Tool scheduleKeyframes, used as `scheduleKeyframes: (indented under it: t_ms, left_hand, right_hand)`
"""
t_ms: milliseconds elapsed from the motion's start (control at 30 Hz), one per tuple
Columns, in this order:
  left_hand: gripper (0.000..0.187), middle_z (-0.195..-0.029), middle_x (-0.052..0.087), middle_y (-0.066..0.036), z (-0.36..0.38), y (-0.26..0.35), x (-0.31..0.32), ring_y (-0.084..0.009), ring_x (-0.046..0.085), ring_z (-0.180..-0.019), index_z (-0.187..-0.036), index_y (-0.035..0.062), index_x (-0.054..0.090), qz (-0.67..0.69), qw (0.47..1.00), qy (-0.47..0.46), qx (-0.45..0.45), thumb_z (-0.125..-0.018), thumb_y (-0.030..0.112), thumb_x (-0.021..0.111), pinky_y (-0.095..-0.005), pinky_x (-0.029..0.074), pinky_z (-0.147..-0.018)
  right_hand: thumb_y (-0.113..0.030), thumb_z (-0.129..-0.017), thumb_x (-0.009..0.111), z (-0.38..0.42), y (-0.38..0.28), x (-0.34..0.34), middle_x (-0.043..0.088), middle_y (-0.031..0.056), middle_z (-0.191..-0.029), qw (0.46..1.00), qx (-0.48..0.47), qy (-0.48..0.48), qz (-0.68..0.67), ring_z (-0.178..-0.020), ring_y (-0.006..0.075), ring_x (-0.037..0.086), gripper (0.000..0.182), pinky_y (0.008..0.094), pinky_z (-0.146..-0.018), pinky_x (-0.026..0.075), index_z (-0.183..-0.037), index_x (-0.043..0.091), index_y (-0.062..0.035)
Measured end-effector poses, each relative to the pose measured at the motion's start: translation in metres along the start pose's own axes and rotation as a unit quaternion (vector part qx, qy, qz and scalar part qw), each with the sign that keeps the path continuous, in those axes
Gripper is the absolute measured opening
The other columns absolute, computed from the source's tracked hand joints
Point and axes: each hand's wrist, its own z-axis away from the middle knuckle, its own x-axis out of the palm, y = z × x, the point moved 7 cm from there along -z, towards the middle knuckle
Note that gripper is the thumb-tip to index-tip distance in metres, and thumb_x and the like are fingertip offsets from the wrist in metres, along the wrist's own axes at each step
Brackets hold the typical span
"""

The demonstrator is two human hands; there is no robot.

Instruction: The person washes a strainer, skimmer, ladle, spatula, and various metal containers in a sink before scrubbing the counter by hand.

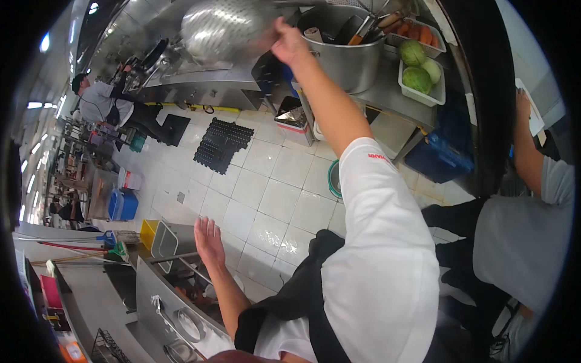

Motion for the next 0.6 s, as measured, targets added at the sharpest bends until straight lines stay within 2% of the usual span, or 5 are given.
scheduleKeyframes:
  t_ms: [200,300,433,567,600]
  left_hand:
    - [0.064,-0.145,0.032,-0.018,0.047,-0.023,-0.094,-0.0334,0.034,-0.132,-0.142,0.0051,0.029,-0.053,0.989,0.13,-0.038,-0.094,0.039,0.054,-0.0444,0.026,-0.108]
    - [0.061,-0.138,0.041,-0.015,0.082,-0.03,-0.138,-0.0292,0.042,-0.125,-0.139,0.0058,0.035,-0.03,0.976,0.206,-0.058,-0.093,0.04,0.056,-0.0402,0.033,-0.102]
    - [0.056,-0.121,0.053,-0.009,0.11,-0.036,-0.166,-0.0214,0.052,-0.107,-0.132,0.0074,0.043,-0.026,0.964,0.257,-0.062,-0.091,0.041,0.059,-0.0337,0.041,-0.088]
    - [0.052,-0.112,0.057,-0.005,0.115,-0.028,-0.156,-0.0179,0.054,-0.099,-0.128,0.0083,0.047,-0.025,0.962,0.261,-0.075,-0.09,0.041,0.061,-0.0307,0.044,-0.082]
    - [0.051,-0.112,0.057,-0.005,0.115,-0.027,-0.153,-0.0176,0.055,-0.099,-0.127,0.0084,0.048,-0.023,0.963,0.256,-0.079,-0.09,0.041,0.061,-0.0304,0.044,-0.081]
  right_hand:
    - [-0.021,-0.095,0.05,-0.099,-0.088,-0.131,0.064,0.0054,-0.086,0.963,-0.164,0.156,-0.144,-0.083,0.0237,0.061,0.017,0.0434,-0.082,0.049,-0.088,0.061,-0.0105]
    - [-0.019,-0.095,0.048,-0.118,-0.117,-0.174,0.063,0.0101,-0.091,0.93,-0.22,0.166,-0.242,-0.091,0.0285,0.06,0.018,0.0459,-0.085,0.048,-0.087,0.06,-0.0081]
    - [-0.007,-0.085,0.047,-0.122,-0.148,-0.206,0.064,0.0087,-0.088,0.907,-0.271,0.237,-0.217,-0.093,0.0272,0.06,0.014,0.0466,-0.085,0.047,-0.088,0.06,-0.0066]
    - [-0.016,-0.095,0.04,-0.141,-0.149,-0.224,0.063,0.0145,-0.102,0.92,-0.167,0.186,-0.301,-0.095,0.0322,0.062,0.024,0.0457,-0.086,0.05,-0.109,0.058,-0.0098]
    - [-0.018,-0.098,0.035,-0.123,-0.15,-0.203,0.061,0.0192,-0.106,0.902,-0.234,0.226,-0.285,-0.098,0.0358,0.061,0.028,0.0475,-0.089,0.051,-0.115,0.052,-0.0047]
